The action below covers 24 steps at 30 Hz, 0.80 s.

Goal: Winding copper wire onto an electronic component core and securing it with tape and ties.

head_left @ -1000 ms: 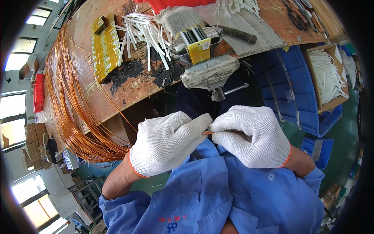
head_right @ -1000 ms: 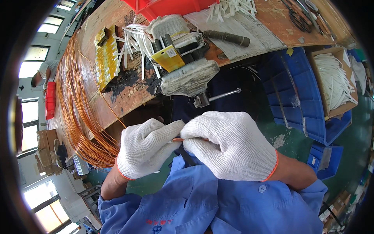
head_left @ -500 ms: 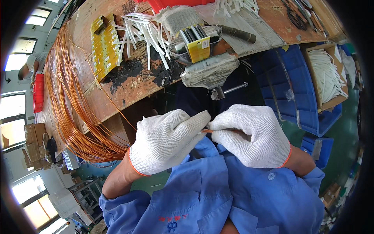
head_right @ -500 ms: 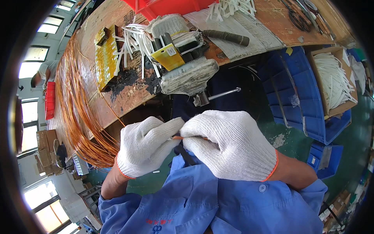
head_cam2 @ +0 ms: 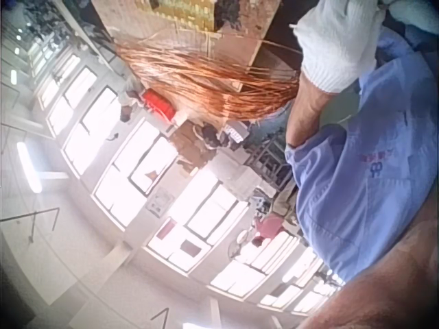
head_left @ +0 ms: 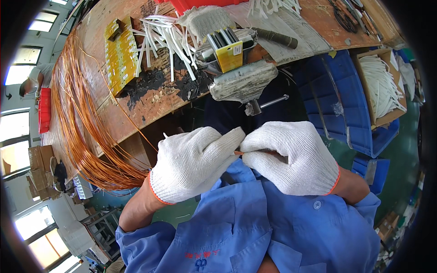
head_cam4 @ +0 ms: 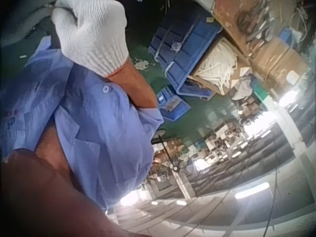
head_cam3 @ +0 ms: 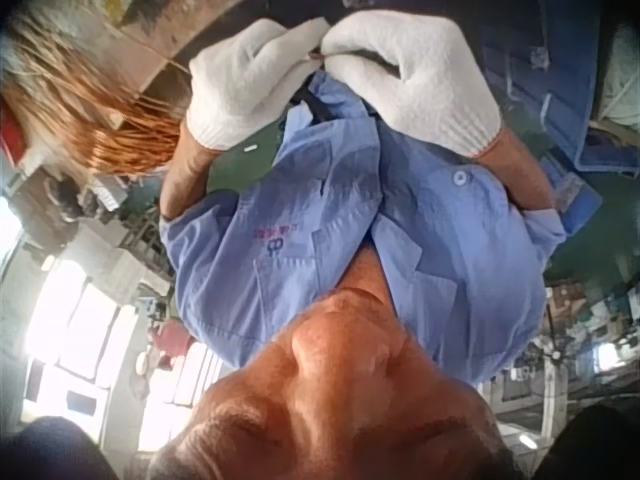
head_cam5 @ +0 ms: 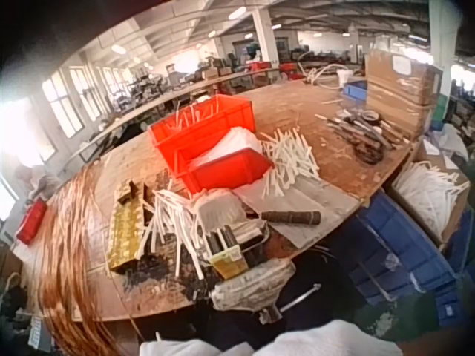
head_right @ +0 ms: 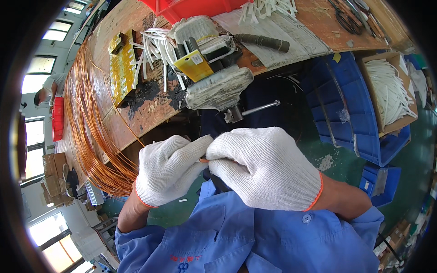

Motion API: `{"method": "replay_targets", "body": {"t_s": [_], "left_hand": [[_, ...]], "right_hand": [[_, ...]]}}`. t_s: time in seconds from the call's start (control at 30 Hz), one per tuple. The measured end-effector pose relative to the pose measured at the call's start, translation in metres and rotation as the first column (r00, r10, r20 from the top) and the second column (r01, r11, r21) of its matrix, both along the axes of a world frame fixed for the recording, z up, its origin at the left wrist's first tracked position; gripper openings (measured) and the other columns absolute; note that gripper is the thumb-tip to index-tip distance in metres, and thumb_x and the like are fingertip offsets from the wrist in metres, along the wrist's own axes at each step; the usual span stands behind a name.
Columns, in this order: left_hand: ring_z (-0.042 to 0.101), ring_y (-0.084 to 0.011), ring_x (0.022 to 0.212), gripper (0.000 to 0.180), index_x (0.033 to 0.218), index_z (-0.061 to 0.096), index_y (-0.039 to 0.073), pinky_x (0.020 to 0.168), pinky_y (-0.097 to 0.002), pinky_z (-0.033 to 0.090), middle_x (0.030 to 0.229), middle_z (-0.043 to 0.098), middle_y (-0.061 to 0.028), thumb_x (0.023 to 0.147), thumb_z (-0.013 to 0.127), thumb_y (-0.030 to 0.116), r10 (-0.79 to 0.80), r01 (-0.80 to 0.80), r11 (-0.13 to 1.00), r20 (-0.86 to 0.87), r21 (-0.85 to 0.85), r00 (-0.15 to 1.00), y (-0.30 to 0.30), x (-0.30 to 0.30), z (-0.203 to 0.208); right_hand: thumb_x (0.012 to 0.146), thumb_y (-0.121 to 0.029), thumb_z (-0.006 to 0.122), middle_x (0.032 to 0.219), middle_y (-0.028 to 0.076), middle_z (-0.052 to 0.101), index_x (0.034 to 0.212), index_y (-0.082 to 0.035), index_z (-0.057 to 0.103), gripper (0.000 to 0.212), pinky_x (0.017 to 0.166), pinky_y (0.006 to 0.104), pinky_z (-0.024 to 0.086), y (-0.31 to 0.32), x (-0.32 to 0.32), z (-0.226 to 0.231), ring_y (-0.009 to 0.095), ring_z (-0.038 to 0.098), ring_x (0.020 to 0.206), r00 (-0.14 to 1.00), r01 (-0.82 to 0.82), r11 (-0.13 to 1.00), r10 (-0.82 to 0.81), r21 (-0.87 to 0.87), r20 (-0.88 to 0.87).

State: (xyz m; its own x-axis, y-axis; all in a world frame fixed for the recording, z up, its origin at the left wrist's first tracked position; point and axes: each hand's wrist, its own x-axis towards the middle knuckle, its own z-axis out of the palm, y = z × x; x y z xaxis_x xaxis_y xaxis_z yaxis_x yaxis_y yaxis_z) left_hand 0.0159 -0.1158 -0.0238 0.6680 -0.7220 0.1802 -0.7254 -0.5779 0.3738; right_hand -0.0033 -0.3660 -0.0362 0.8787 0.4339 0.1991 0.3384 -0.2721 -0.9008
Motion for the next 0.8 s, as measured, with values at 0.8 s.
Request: {"method": "replay_targets", "body": {"t_s": [0.8], "left_hand": [[0.073, -0.0236, 0.064, 0.028, 0.114, 0.074, 0.011, 0.053, -0.0396, 0.055, 0.073, 0.066, -0.0036, 0.098, 0.078, 0.033, -0.135, 0.14, 0.897, -0.041, 0.42, 0.99, 0.014, 0.014, 0.004]], "right_hand": [[0.088, -0.016, 0.089, 0.092, 0.012, 0.079, 0.104, -0.005, 0.08, 0.022, 0.067, 0.0397, 0.06, -0.007, 0.004, -0.01, 0.031, 0.077, 0.08, 0.99, -0.121, 0.934, 0.136, -0.337, 0.022]]}}
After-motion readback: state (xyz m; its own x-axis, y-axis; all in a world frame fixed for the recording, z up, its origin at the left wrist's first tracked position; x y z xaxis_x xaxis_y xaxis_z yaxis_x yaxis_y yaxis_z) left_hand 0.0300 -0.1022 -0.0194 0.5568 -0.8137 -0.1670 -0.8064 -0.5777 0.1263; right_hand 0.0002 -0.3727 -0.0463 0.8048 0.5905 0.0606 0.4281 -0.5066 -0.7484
